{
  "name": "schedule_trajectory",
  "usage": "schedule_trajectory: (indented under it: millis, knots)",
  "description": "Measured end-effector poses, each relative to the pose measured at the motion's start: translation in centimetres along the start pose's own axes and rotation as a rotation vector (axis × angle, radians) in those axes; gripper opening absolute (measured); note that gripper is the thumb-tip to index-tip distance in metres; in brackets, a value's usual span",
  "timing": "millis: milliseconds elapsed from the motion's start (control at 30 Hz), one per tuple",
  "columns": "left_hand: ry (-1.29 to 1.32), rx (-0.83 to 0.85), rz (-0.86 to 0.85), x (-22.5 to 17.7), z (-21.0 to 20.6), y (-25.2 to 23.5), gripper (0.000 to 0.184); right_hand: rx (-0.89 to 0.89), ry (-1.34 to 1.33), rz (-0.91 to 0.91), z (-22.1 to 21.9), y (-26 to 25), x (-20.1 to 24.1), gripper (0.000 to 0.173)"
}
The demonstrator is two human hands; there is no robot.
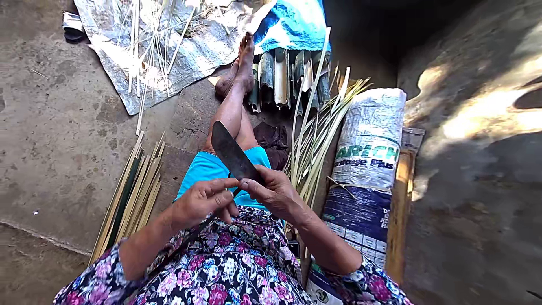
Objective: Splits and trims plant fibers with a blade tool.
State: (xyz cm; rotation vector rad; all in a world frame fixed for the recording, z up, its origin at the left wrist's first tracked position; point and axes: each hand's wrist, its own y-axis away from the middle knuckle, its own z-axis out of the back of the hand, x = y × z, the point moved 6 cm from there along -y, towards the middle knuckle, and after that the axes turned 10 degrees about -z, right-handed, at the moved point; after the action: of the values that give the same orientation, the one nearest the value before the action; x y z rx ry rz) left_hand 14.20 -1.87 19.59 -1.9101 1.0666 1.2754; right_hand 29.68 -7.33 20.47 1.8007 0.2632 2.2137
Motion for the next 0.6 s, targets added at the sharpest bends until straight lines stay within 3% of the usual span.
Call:
schedule_trajectory:
  millis: [67, 133, 200, 233, 367, 467, 600]
  knots:
    - [0.005, -0.085, -0.127, 1.3, 1.8, -1.0, 0.029, 0.058, -0.004, 0.134, -0.4, -0.2, 0.6, 0.025]
    - [0.139, -0.36, -0.26, 3.0, 2.2, -1.7, 0.032, 0.076, -0.013, 0.194, -1.1, -0.6, 0.8, 0.032]
    - [0.389, -0.532, -0.318, 3.9, 0.8, -2.1, 0.037, 0.093, 0.08, 0.23, -1.6, -1.0, 1.0, 0.069]
    - [0.484, -0.579, -0.301, 3.9, -0.1, -1.9, 0.038, 0.068, 0.15, 0.244, -1.9, -1.0, 0.9, 0.078]
    - [0.471, -0.717, -0.229, 3.7, -1.1, -1.2, 0.044, -0.022, 0.217, 0.298, -2.3, -0.7, 0.4, 0.068]
    - [0.379, -0.667, -0.231, 4.0, -0.9, -1.2, 0.048, -0.031, 0.227, 0.365, -2.4, -0.7, -0.2, 0.056]
    - [0.316, -0.575, -0.215, 4.3, -0.9, -1.6, 0.048, -0.097, 0.25, 0.405, -2.5, -0.3, -0.6, 0.058]
